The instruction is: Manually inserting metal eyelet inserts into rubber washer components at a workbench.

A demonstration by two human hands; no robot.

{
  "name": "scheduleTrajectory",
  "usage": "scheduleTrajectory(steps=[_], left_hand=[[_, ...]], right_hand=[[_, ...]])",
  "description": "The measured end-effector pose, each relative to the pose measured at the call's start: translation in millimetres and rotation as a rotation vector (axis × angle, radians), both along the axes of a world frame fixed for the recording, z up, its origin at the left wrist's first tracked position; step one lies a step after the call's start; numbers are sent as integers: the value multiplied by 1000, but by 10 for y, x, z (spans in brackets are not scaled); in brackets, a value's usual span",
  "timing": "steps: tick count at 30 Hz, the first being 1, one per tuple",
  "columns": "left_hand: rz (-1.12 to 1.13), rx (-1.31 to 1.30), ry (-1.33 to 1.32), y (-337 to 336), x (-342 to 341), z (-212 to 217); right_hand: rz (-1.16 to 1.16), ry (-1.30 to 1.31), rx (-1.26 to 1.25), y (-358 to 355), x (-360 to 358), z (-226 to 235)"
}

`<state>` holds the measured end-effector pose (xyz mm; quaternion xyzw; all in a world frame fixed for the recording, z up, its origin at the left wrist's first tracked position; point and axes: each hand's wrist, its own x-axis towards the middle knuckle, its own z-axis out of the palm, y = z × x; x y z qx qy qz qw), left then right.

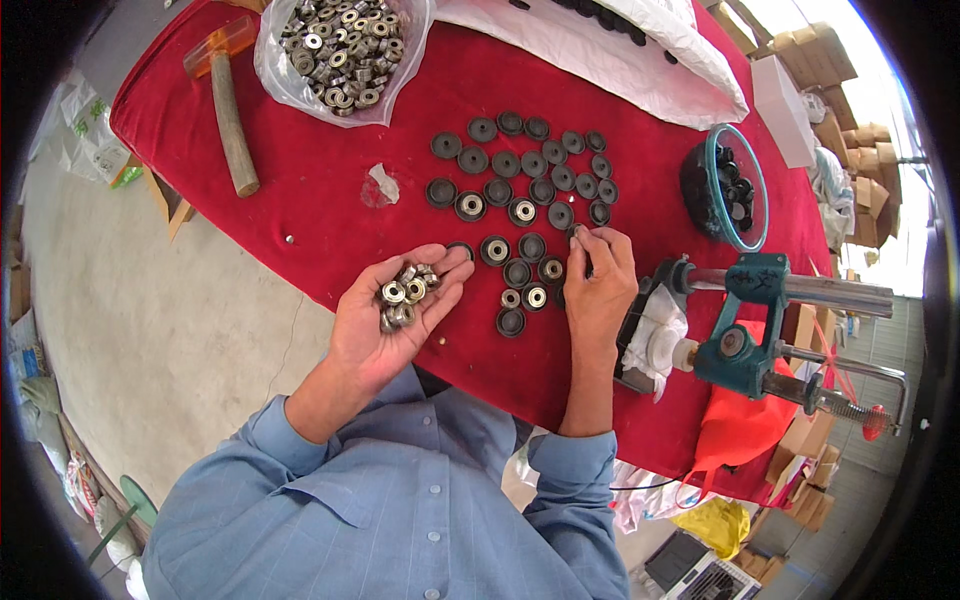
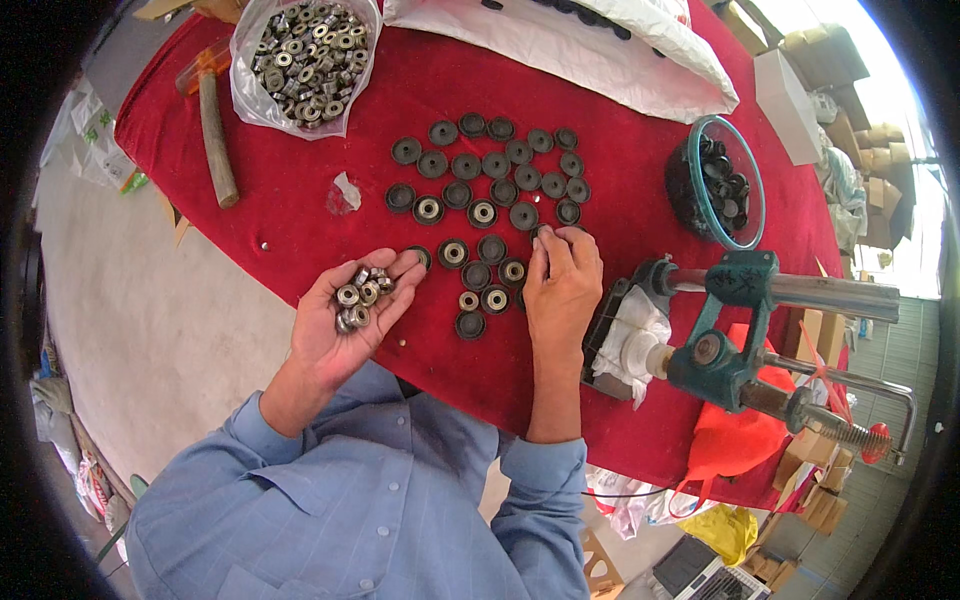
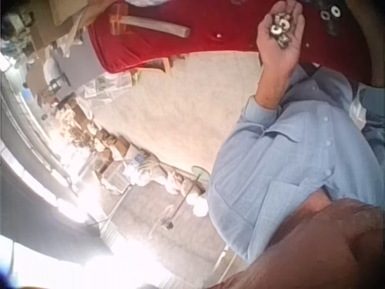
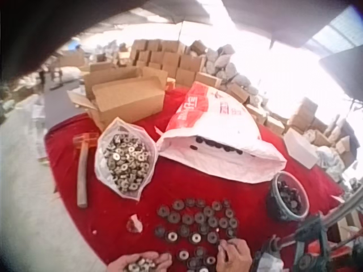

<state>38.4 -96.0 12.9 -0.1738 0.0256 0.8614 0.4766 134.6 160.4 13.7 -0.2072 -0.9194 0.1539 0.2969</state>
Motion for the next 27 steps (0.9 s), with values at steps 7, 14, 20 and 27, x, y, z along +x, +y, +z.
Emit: scheduleTrajectory(steps=[7,14,20,27], left_hand=[[-3,-22,29,12,-1,17],[-11,4,49,-10,0,-44],[-20,8,77,2,15,-49],[-21,22,48,-8,3,-37]], right_hand=[[-62,-175,220,-179,152,52],[-87,-74,158,-375,218,271],[316,-313,103,-695,331,481],[399,-380,132,-620,270,496]])
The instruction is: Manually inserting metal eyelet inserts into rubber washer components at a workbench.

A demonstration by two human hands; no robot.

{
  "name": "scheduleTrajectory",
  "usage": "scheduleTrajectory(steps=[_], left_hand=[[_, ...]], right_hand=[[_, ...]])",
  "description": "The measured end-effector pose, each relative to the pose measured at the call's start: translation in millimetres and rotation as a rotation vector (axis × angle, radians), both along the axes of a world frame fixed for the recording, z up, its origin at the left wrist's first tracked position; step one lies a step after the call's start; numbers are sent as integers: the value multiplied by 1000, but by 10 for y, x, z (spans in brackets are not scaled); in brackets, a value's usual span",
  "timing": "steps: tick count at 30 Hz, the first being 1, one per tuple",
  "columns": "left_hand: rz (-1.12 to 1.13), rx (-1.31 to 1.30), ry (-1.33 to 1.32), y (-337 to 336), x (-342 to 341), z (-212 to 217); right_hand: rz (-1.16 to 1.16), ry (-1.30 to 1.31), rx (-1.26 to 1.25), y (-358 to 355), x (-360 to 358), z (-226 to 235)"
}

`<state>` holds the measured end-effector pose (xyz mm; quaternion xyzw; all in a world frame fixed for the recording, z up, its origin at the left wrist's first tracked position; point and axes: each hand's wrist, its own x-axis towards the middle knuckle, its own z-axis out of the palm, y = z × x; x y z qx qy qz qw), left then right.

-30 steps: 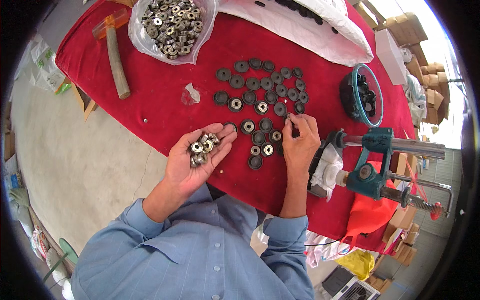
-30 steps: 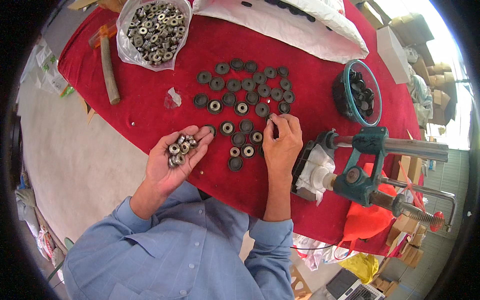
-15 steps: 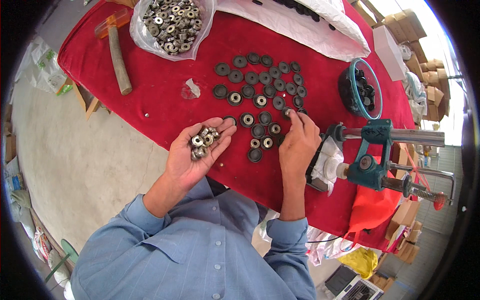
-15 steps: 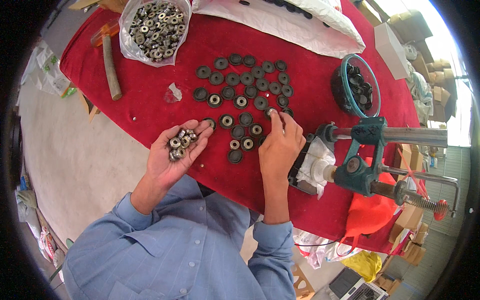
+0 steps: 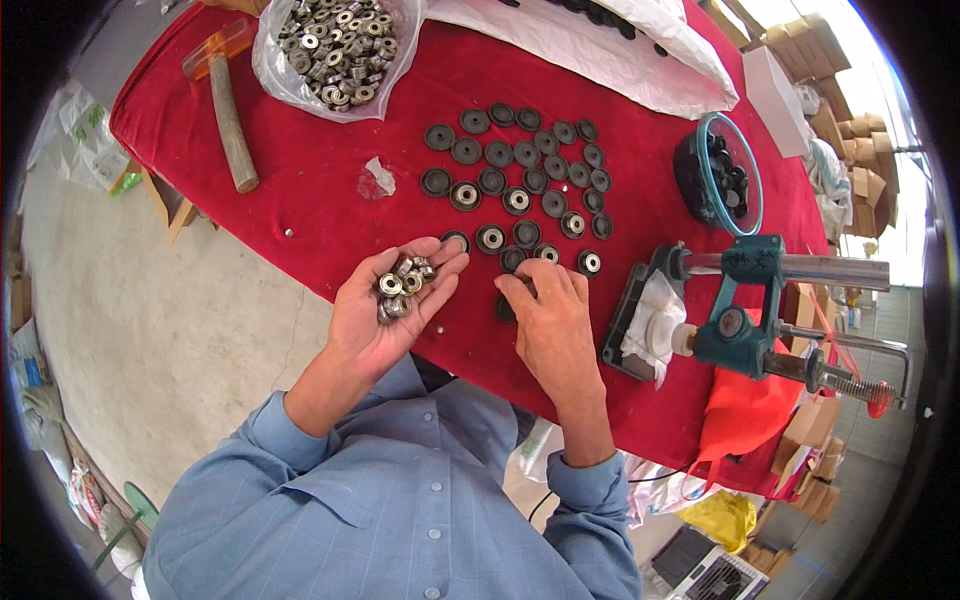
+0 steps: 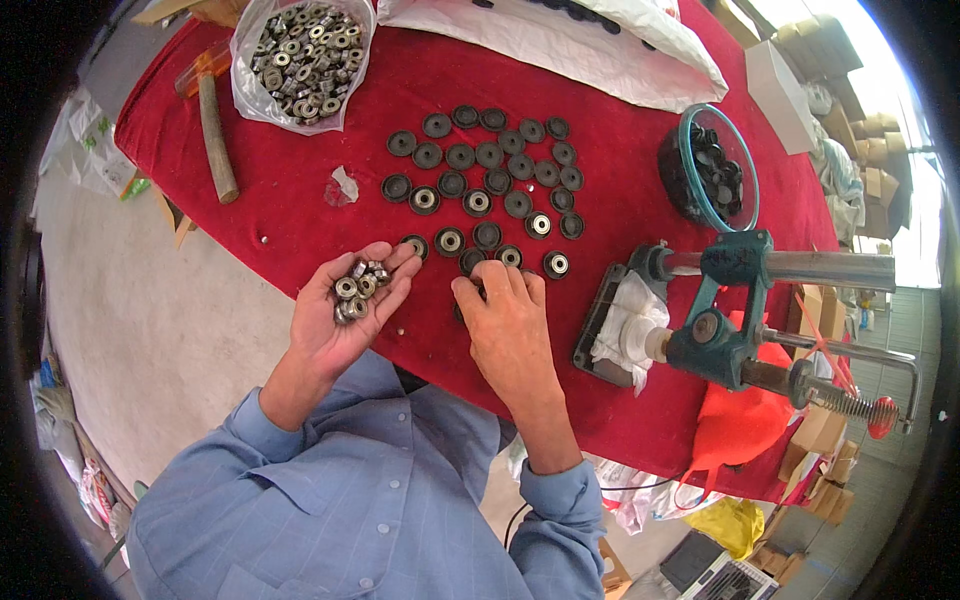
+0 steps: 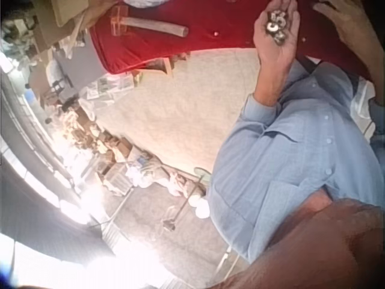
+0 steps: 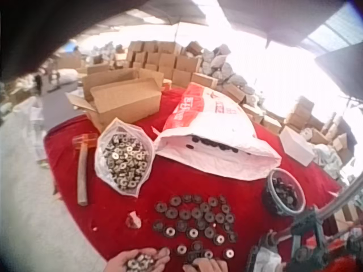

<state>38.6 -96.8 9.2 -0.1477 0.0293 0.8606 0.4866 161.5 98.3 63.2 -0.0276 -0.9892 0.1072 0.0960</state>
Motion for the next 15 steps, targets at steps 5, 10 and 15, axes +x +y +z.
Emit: scheduleTrajectory(steps=[5,10,15], left_hand=[[-1,-11,-7,9,-1,14],[2,-60,-12,14,-5,49],[-5,-70,-27,18,3,70]], right_hand=[[31,-9,-41,34,-24,21],[74,-108,-64,115,-44,71],[48,-118,-116,147,-101,101]])
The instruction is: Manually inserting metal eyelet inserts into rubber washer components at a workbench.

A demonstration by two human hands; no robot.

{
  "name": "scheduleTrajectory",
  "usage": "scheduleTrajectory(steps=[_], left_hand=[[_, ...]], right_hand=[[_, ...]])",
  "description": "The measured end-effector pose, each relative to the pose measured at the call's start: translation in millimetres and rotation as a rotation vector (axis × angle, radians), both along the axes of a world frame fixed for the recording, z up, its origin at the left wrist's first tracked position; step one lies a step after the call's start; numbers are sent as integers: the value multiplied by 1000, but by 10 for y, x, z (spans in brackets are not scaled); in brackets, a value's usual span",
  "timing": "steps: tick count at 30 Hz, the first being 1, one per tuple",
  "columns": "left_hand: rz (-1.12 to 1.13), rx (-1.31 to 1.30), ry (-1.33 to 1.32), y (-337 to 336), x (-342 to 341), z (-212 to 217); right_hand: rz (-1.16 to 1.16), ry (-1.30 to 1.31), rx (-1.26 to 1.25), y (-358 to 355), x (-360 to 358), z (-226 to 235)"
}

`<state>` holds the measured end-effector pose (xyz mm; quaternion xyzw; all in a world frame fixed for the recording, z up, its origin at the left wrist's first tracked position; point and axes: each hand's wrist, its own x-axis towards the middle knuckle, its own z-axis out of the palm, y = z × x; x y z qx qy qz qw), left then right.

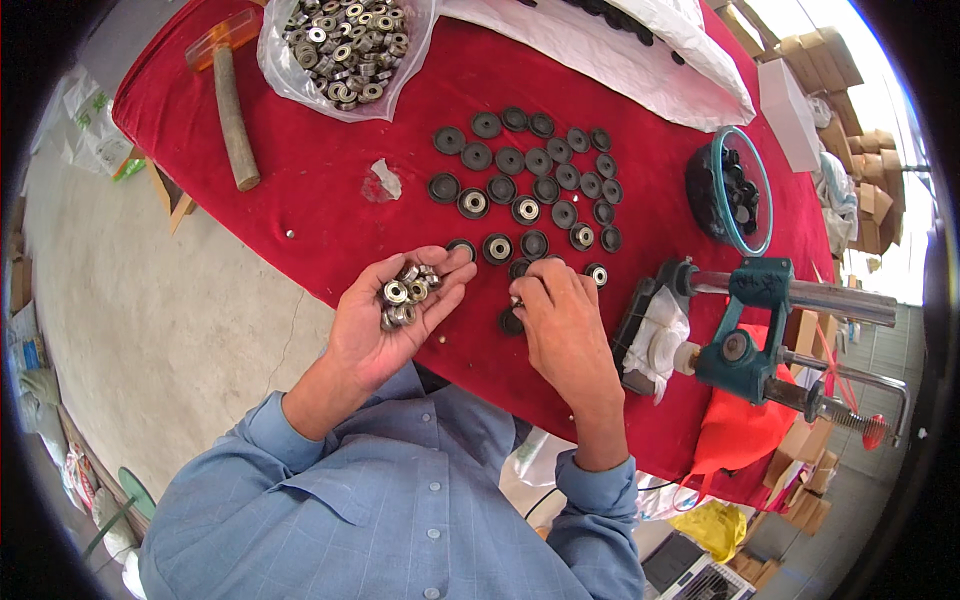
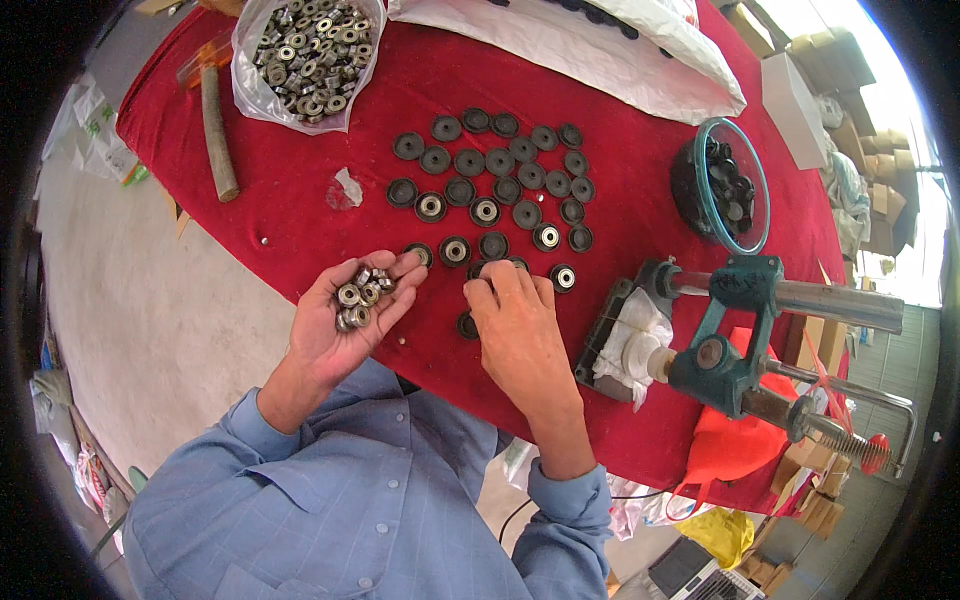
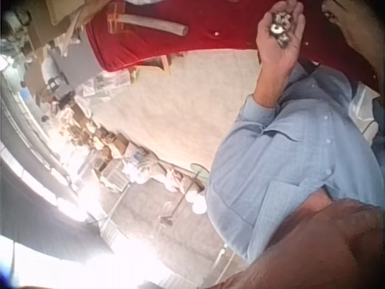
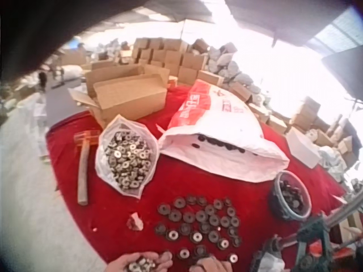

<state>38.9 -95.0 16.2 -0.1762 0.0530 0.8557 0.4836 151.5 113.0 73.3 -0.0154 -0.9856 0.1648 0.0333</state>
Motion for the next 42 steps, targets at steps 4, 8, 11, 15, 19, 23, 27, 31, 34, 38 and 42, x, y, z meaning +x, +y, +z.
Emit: scheduleTrajectory(steps=[4,8,11,15,19,23,27,31,34,38,42], left_hand=[[0,11,10,-13,1,-35],[-1,-1,28,-14,1,-21],[-2,-5,40,-6,6,-24],[-9,33,54,4,6,-15],[-2,10,64,-5,9,-33],[-5,-9,75,-14,18,-21],[-5,-19,104,-17,32,-18],[0,-51,102,-15,41,-12],[-5,-34,115,-16,31,-29],[-8,-49,113,-2,35,27],[-18,-54,92,33,18,47]], right_hand=[[25,-14,-81,76,2,0],[-224,169,-259,205,-77,-21],[-339,410,-80,411,-289,-156],[-368,472,60,527,-422,-392],[-297,446,154,532,-450,-542],[-286,419,171,490,-398,-530],[-268,415,201,444,-357,-502],[-260,408,214,410,-346,-504],[-264,404,199,426,-337,-519],[-277,434,237,369,-304,-516],[-284,379,338,345,-275,-448]])
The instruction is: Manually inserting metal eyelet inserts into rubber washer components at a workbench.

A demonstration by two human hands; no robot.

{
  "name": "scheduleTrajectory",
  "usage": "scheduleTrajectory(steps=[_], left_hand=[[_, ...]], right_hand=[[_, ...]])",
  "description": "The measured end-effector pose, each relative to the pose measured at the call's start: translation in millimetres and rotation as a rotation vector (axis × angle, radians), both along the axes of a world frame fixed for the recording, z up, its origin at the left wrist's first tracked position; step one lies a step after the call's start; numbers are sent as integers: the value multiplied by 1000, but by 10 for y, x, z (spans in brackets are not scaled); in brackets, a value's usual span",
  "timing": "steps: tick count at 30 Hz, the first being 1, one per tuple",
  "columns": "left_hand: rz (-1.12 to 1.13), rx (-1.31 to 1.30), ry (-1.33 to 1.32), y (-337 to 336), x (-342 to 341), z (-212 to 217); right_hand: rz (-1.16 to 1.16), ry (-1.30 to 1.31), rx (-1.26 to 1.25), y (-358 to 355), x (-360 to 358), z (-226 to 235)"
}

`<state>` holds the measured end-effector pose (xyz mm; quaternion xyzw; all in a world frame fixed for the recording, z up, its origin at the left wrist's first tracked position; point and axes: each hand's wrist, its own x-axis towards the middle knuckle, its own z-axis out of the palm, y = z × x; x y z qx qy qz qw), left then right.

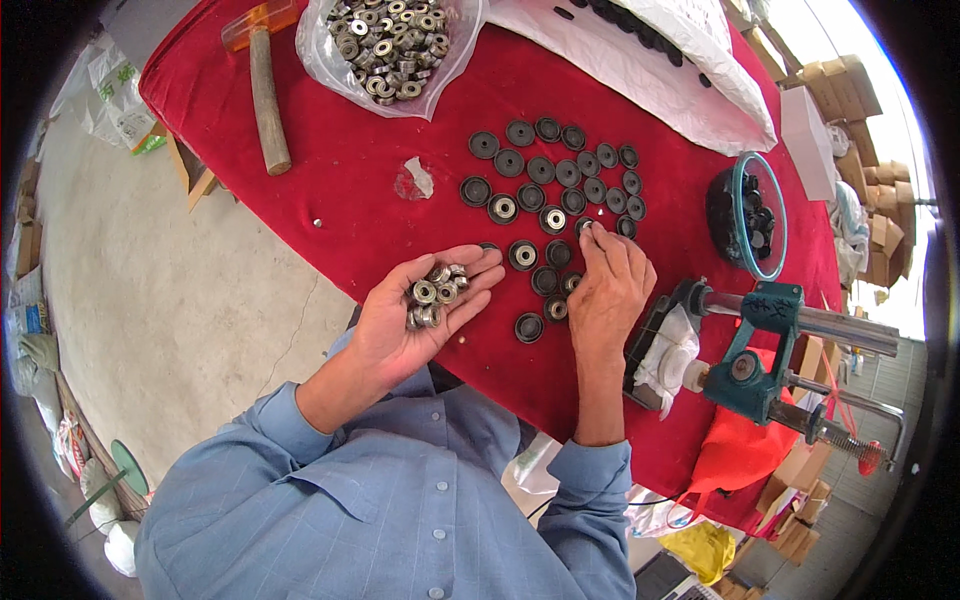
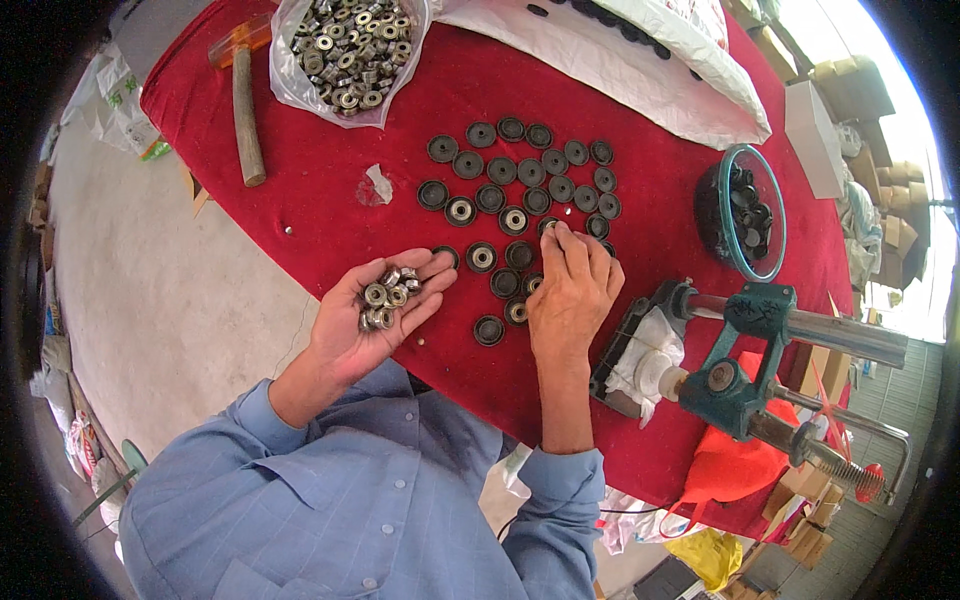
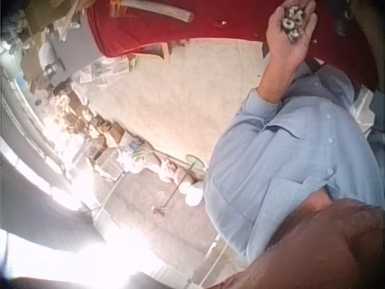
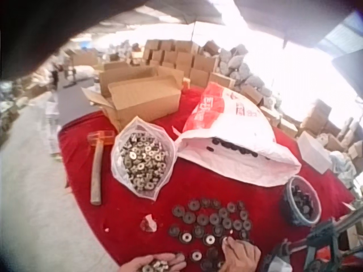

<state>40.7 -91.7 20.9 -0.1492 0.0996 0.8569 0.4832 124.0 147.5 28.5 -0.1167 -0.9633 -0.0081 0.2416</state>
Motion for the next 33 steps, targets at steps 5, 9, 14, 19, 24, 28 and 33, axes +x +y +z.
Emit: scheduleTrajectory(steps=[5,9,14,19,24,28,33], left_hand=[[-19,-51,52,6,5,28],[-32,-109,93,-46,16,4],[-30,-124,150,6,17,40],[7,-85,15,4,0,13],[-10,-36,-31,-16,-32,-15],[-24,18,-61,-7,-43,-10],[-21,17,-49,-17,-27,4]], right_hand=[[85,83,-322,-268,2,244],[309,10,-524,-826,28,330],[348,23,-517,-994,1,176],[269,60,-631,-756,-26,304],[-17,269,-392,188,-285,365],[-38,252,-319,530,-409,119],[-21,171,-229,583,-424,-112]])
